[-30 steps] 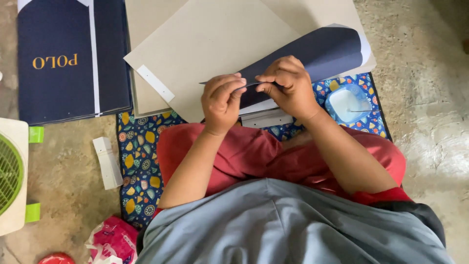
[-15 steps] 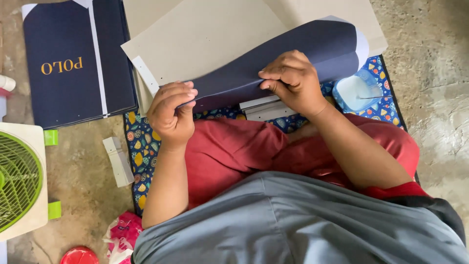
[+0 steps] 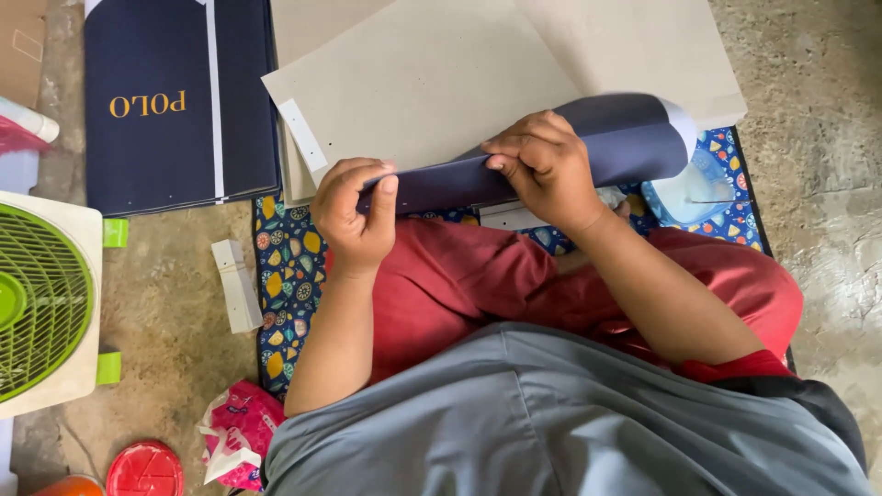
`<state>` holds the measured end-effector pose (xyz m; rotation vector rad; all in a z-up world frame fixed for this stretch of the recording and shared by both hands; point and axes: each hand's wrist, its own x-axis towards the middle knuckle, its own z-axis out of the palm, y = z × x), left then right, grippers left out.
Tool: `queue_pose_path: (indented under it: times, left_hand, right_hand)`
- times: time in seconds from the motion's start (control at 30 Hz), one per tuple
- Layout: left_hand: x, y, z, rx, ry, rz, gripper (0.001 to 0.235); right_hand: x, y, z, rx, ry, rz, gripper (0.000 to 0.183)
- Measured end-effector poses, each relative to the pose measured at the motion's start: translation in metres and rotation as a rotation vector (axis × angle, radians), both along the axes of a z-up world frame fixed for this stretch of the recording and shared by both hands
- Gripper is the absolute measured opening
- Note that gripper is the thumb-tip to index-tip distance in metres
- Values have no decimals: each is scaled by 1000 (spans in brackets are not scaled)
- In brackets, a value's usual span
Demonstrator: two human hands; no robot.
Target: The person applies glue to small white paper strips using a brush and sticks them onto a larger white board. They then place a dark blue paper sheet with the word 'POLO' onto the board and smooth it down. The person repeats the gluing process on additional strips.
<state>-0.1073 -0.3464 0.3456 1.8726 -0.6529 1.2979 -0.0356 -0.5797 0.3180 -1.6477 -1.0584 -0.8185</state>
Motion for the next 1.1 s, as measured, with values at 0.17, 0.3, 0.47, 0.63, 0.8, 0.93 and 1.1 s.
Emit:
queue_pose_path:
  times: [0.17, 0.3, 0.47, 0.63, 0.8, 0.93, 1.1]
  left_hand:
    - [-8, 6, 5, 13, 68, -74, 13]
    - [-12, 11, 1, 64, 93, 5, 11]
    - [-20, -3, 22, 273, -24, 366, 19]
    - [-11, -47, 15, 693, 26, 662, 36]
    - [11, -46, -4, 758, -60, 527, 31]
    - [5, -33, -3, 761, -61, 573, 27]
    - [-7, -8, 5, 770, -12, 631, 30]
  right_hand:
    - [-1, 2, -5, -9, -50, -11, 10]
    - [-5, 6, -3, -46, -132, -43, 16]
    - [-3, 12, -6, -57, -176, -96, 20]
    - [-3, 15, -5, -61, -202, -104, 23]
    - [-7, 10, 8, -40, -204, -129, 26]
    - [3, -7, -1, -64, -190, -102, 28]
    - [11, -22, -17, -159, -150, -136, 17]
